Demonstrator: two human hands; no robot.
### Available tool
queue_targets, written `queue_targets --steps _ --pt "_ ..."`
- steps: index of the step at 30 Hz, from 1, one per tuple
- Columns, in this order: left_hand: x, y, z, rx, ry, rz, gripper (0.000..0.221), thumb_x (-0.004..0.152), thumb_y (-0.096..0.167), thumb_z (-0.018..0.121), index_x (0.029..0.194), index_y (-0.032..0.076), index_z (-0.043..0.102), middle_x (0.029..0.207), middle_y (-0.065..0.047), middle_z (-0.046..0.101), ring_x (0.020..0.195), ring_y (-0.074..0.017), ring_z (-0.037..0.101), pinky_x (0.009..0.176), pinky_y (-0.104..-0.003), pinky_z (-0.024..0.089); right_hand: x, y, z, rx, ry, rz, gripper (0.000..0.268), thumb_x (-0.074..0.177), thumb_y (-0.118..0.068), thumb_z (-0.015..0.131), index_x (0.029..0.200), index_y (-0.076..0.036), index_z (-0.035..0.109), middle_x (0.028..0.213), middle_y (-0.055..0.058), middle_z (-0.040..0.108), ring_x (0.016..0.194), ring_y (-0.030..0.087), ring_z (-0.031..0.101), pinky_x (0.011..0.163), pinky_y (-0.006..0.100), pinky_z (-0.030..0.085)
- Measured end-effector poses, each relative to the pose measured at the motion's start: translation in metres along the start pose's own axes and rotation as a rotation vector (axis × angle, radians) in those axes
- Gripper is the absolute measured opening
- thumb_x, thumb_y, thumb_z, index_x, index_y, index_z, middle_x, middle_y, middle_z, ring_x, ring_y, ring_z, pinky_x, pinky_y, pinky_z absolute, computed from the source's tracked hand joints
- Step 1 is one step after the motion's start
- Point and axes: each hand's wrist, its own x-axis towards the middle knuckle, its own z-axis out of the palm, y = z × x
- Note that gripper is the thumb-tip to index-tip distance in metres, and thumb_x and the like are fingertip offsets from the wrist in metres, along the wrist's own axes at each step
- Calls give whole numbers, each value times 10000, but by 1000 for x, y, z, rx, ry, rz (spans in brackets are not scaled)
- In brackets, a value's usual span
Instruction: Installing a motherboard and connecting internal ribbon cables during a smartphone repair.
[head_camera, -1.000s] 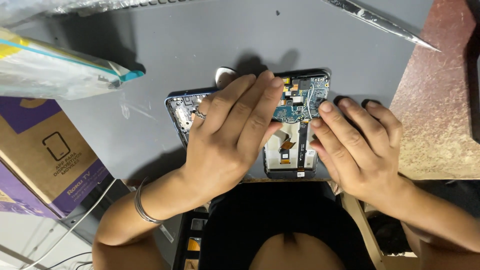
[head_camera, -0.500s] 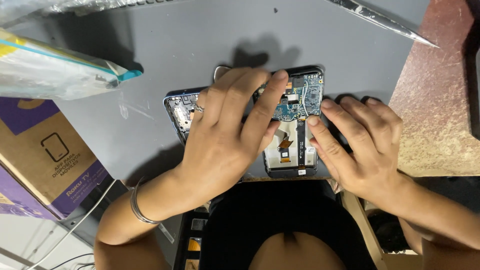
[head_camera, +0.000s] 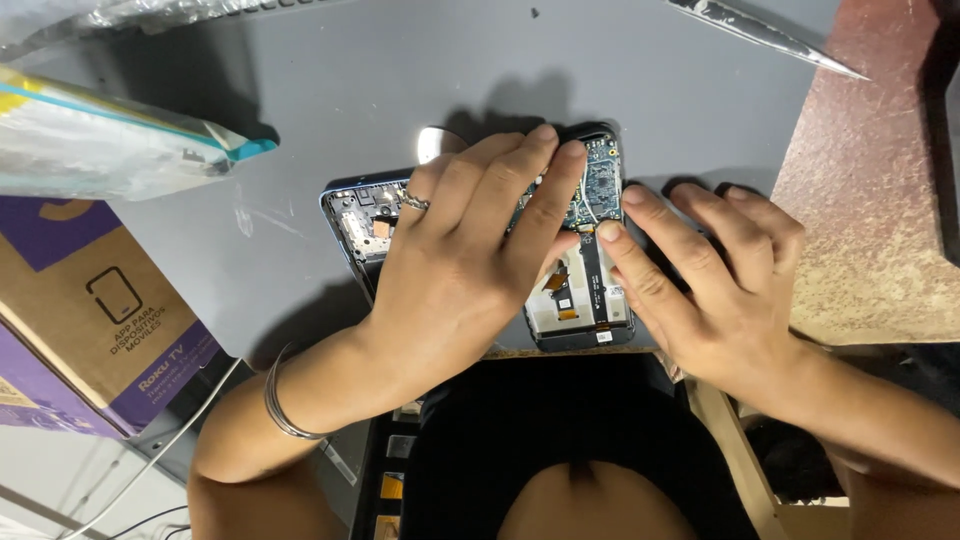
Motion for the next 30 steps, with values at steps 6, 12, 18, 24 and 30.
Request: queue_targets --steps 6,12,18,24,30 --pt "5 0 0 -5 98 36 320 1004 244 483 1179 -15 553 1100 -144 578 1022 -271 608 823 -392 476 2 1 -1 11 20 -5 245 967 -136 615 1194 -42 609 1189 156 621 1030 327 524 865 456 369" --pt "0 3 4 37 86 12 336 1017 262 494 1238 9 506 1060 -127 581 1040 -270 618 824 -371 479 2 2 -1 22 23 3 257 977 -173 586 1196 -42 615 1203 152 623 1054 321 519 874 450 366" --pt "-5 -2 -2 -65 -27 -29 462 1052 319 555 1360 32 364 1263 -158 548 1156 -289 561 868 -398 508 0 3 -1 33 23 3 269 976 -187 593 1206 -48 611 1206 142 614 1041 319 524 880 445 355" --pt "-1 0 -3 -84 -9 -49 393 1027 235 582 1335 53 418 1224 -128 583 1121 -279 580 867 -389 478 0 3 -2 43 25 5 269 982 -194 550 1200 -50 610 1202 141 613 1039 327 532 887 447 358" --pt "-3 -1 -4 -177 17 -37 454 1041 204 617 1356 14 351 1221 -142 606 1130 -297 592 957 -386 537 -1 5 0 60 38 14 268 973 -199 590 1200 -60 615 1195 137 618 1029 322 537 888 442 349"
